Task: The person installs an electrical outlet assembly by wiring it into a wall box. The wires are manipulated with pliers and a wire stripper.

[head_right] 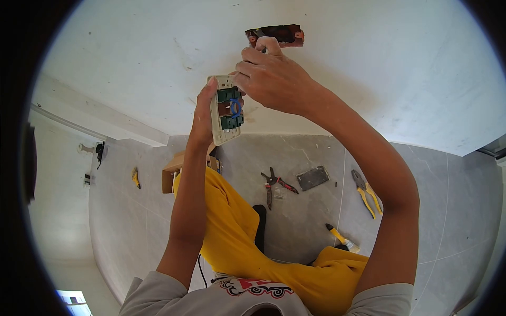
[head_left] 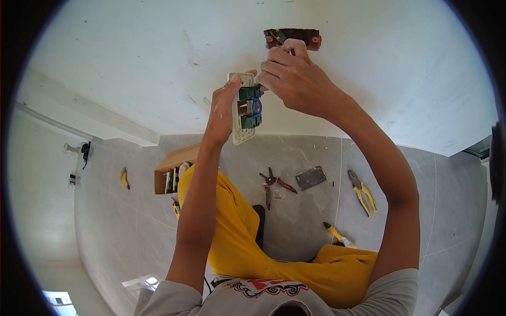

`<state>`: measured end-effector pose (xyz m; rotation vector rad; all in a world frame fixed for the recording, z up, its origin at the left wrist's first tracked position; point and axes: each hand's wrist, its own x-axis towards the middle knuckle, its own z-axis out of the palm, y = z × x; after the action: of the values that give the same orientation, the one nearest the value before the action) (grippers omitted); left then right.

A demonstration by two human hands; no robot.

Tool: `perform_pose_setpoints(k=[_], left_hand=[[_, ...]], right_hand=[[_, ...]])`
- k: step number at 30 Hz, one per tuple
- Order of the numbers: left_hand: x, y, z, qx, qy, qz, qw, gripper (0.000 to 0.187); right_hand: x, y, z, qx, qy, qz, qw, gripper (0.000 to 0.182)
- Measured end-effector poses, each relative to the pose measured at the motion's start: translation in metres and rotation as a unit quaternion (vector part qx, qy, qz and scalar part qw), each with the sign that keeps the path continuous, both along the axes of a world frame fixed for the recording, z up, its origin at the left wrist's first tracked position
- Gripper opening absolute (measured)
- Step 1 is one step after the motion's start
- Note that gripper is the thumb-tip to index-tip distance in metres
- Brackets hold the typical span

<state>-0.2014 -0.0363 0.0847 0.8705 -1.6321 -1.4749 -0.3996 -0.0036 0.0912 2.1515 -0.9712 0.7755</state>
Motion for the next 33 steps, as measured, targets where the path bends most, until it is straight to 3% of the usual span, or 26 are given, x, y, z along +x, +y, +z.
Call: perform_pose_setpoints(k=[5, 7, 10, 14, 17, 22, 26, 29, 31, 33], left_hand=[[0.002, 0.001, 0.007, 0.014, -0.019, -0.011, 1.0, 0.066], [0.002, 0.001, 0.005, 0.029, -0.004, 0.001, 1.0, 0.064], [-0.001, 0.006, 0.009, 0.041, 0.01, 0.017, 0.999, 0.06], [-0.004, 0.007, 0.006, 0.019, 0.04, 0.012, 0.999, 0.056], [-0.008, 0.011, 0.01, -0.025, 0.011, 0.023, 0.999, 0.058], [-0.009, 0.009, 0.0, -0.058, -0.036, 0.037, 0.997, 0.06], [-0.007, 0.01, 0.001, -0.024, -0.002, 0.051, 0.998, 0.063], [-0.009, 0.01, 0.003, -0.007, 0.019, 0.052, 0.998, 0.066], [-0.008, 0.011, 0.003, -0.014, 0.032, 0.067, 0.997, 0.068], [-0.007, 0.014, 0.002, 0.032, 0.054, 0.048, 0.997, 0.069]], right_hand=[[0.0, 0.0, -0.005, -0.013, -0.013, -0.001, 1.0, 0.011], [-0.001, 0.005, 0.004, 0.106, -0.076, 0.046, 0.99, 0.009], [-0.001, 0.005, 0.015, 0.175, -0.028, 0.015, 0.984, 0.008], [-0.003, -0.002, 0.011, 0.178, -0.083, 0.077, 0.978, 0.01], [-0.005, 0.0, 0.021, 0.22, -0.075, 0.098, 0.968, 0.001], [0.002, 0.007, 0.011, 0.107, -0.086, 0.067, 0.988, 0.003], [0.003, -0.002, 0.003, 0.097, -0.087, 0.077, 0.989, 0.01], [-0.001, 0.014, 0.015, 0.044, -0.18, 0.122, 0.975, 0.018], [-0.01, 0.019, 0.012, -0.081, -0.223, 0.078, 0.968, 0.018], [-0.005, 0.009, -0.004, -0.132, -0.201, 0.101, 0.965, 0.017]])
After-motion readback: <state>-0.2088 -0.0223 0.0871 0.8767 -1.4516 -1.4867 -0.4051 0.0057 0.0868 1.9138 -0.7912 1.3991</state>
